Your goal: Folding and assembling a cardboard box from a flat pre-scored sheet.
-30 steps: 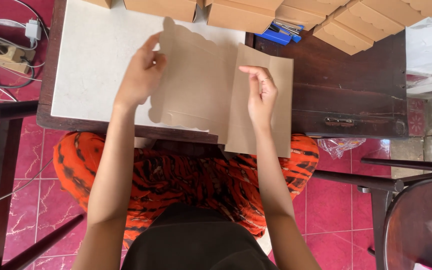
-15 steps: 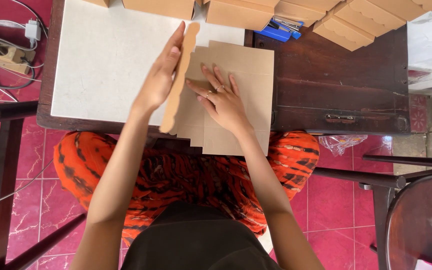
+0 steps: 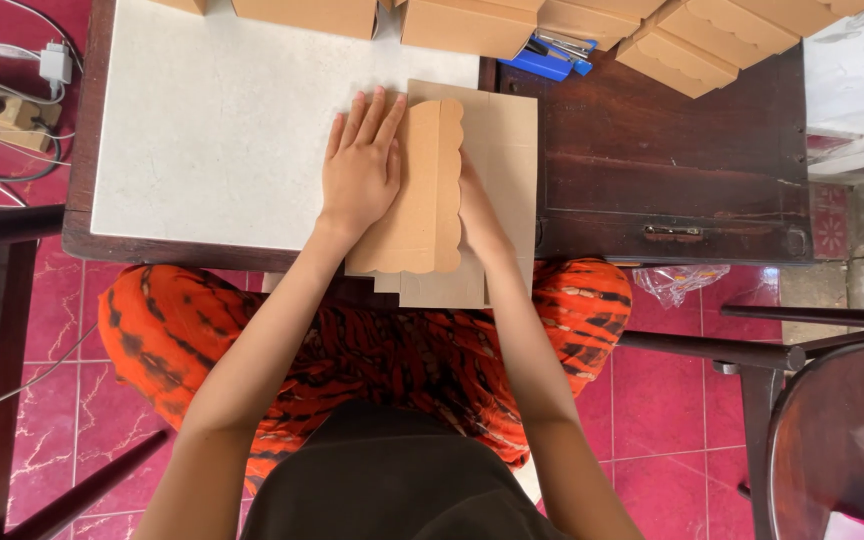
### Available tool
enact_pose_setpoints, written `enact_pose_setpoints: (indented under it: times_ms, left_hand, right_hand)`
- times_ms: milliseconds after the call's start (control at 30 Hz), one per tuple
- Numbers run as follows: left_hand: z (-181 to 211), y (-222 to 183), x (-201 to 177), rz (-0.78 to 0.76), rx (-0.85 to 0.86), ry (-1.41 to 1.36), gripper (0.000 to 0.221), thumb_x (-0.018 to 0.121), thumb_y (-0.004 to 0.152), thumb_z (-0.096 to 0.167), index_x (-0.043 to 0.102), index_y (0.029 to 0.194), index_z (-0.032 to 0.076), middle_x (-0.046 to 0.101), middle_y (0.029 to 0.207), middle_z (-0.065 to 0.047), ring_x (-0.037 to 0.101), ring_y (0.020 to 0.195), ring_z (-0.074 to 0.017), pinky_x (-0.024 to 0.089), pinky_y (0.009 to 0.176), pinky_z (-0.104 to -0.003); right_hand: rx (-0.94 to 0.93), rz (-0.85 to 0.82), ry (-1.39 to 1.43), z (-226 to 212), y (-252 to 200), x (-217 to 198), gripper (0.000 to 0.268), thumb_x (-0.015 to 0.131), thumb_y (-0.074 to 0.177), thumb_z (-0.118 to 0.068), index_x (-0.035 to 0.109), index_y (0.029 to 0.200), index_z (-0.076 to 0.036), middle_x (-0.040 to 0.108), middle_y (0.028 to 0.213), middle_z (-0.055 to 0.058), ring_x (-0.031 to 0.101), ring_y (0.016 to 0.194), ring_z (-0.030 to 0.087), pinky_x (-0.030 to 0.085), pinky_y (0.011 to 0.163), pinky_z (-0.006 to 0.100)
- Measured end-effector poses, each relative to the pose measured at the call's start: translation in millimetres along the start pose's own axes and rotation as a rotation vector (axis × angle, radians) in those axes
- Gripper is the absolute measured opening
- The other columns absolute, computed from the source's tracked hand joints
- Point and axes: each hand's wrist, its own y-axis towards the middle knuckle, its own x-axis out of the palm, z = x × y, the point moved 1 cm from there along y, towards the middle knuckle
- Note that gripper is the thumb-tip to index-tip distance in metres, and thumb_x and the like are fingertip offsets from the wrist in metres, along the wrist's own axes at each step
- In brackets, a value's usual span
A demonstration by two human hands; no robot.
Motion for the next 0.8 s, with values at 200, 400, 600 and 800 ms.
enact_pose_setpoints:
  times_ms: [200,400,600,800]
  left_hand:
    - [7.1,-1.4,5.4,0.029,-0.011,0.210,0.061,0.046,0.104,0.016,0.033,0.163,0.019,0.031,0.168,-0.005,0.027,0.155,-0.0302,0.020,0.125,-0.055]
    - [7.1,3.9,-8.1,-0.029,-0.008,-0.145,0.086,0.035,0.084,-0.012,0.010,0.163,0.012,0.045,0.162,-0.020,0.036,0.154,-0.0276,0.019,0.129,-0.046]
    - [-30.8,-1.5,-2.2,-0.077,-0.080,0.114,0.053,0.034,0.114,0.025,0.024,0.164,0.014,0.023,0.170,-0.001,0.020,0.157,-0.0277,0.016,0.126,-0.050]
    - [-7.4,-24.2,-26.4,-0.553,-0.303,0.283,0.060,0.030,0.111,0.023,0.010,0.167,0.021,0.009,0.174,0.003,0.013,0.159,-0.0252,0.015,0.127,-0.053]
  right_hand:
    - [-0.562,0.409,-0.285,8.7,-11.2,-44.7,0.046,0.035,0.117,-0.028,0.036,0.157,-0.004,0.040,0.164,0.014,0.031,0.158,0.027,0.028,0.134,0.041]
    - [-0.286,-0.023,-0.682,17.3,-5.1,25.3,0.065,0.032,0.105,0.004,0.011,0.164,-0.016,0.027,0.170,0.015,0.013,0.159,0.038,0.010,0.130,0.050]
    - [-0.280,0.104,-1.086,43.3,5.5,28.8,0.053,0.033,0.111,-0.017,0.027,0.164,-0.022,0.028,0.170,-0.002,0.020,0.159,0.020,0.011,0.129,0.046]
    - [-0.151,0.107,-1.042,47.3,6.0,32.2,0.056,0.034,0.114,-0.021,0.019,0.166,-0.033,0.016,0.173,-0.011,0.015,0.160,0.015,0.008,0.130,0.049]
